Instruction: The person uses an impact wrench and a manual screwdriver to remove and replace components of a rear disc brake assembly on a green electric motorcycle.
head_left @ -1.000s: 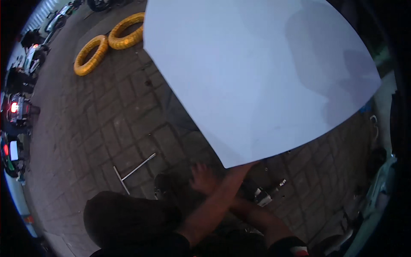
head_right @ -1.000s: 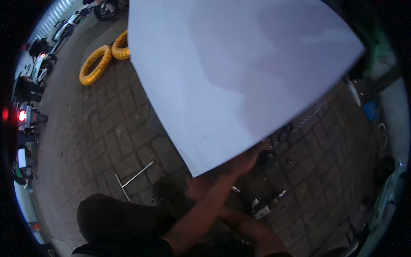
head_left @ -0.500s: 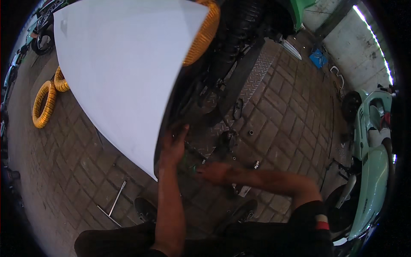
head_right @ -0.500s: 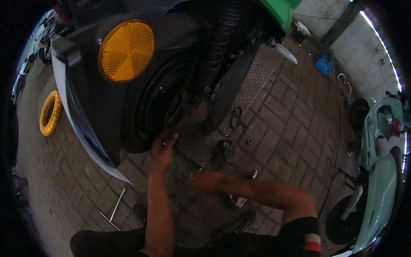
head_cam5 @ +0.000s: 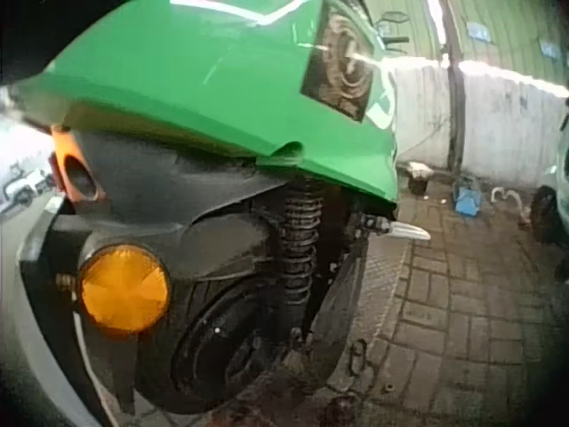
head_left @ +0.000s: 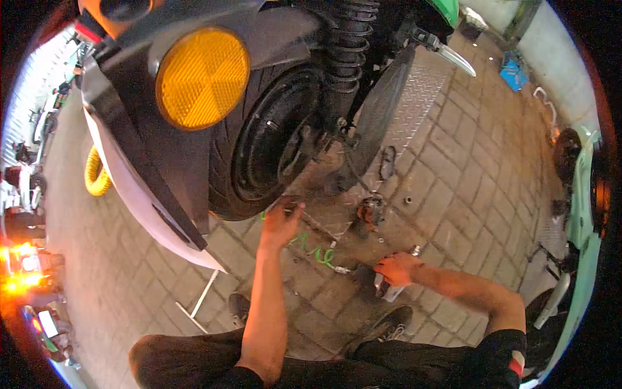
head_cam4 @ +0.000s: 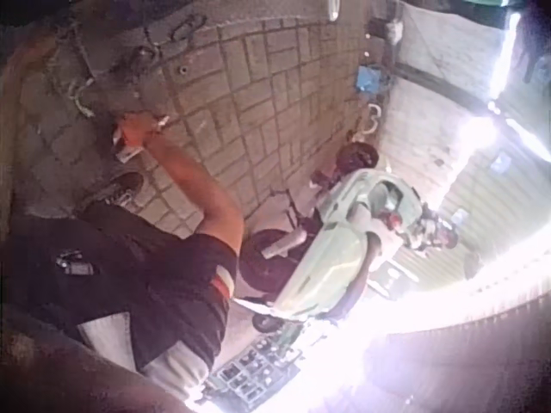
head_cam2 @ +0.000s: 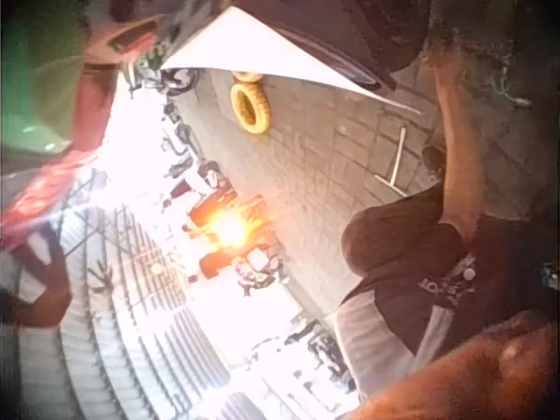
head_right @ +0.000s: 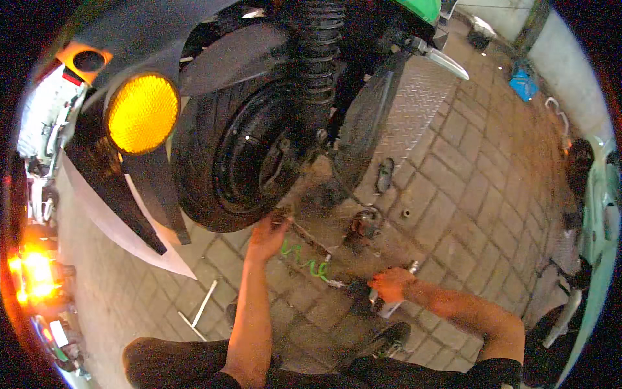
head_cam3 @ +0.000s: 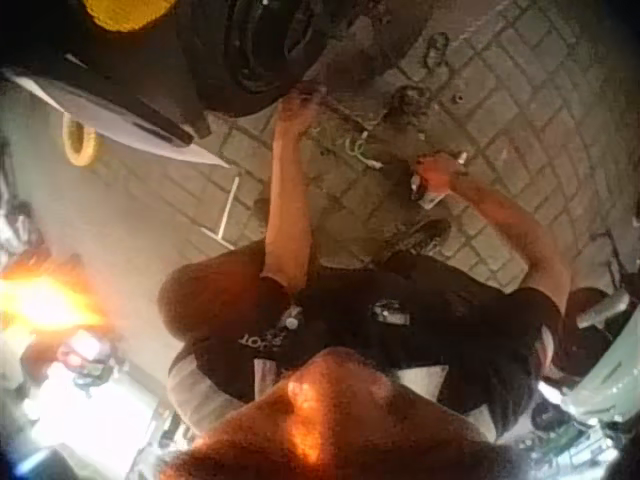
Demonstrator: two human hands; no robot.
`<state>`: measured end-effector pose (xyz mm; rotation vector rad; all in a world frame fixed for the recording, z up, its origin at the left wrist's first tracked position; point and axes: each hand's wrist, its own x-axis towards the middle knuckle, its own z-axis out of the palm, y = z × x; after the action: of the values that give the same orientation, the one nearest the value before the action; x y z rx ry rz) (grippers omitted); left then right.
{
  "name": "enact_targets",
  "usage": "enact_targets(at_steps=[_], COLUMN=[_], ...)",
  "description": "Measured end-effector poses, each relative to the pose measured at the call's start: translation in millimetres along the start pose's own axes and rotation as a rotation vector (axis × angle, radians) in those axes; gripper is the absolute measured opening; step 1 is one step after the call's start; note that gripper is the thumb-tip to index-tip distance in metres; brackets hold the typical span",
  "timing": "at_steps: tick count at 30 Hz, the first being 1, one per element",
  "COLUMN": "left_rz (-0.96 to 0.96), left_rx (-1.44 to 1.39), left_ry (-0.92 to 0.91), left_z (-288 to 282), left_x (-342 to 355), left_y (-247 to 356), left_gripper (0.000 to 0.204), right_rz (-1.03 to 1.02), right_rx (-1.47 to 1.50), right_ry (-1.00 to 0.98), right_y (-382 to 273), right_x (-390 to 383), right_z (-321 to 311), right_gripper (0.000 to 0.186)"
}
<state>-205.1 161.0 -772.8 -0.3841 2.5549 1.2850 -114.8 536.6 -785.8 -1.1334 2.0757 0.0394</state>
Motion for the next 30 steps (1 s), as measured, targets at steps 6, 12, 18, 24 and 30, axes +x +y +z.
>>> enact_targets(at_steps=[6,12,18,24,30], left_rz=[0.401,0.746,0.242,0.083,0.189], left_rx=[0.651,1.273,1.075,0.536,0.401], left_ry=[-0.439,-1.055,-0.619,-0.296,-0.520], left_z=[-3.3,-107.5,-215.9,-179.7,-154.3], left_x=[-8.1,-60.6,-55.8,-55.8,-82.6], left_y=[14.8,-53.9,-99.4,-161.0,-185.7], left_gripper=[0.047,0.042,0.043,0.041,0.041], right_rz=[0.024,-0.210,-0.498,-0.337,-0.373], right_rx=[0.038,-0.016,-0.161,-0.243,0.170], right_ry=[-0.103,0.228,0.742,0.490,0.280], right_y=[0.1,-12.7,-112.7,-115.5,-116.2], right_x=[47.5,111.3,176.8,208.6,164.3], right_z=[-49.4,-70.9,-51.3,-11.5,-57.0], right_gripper=[0.045,0.026,0.026,0.028,0.029])
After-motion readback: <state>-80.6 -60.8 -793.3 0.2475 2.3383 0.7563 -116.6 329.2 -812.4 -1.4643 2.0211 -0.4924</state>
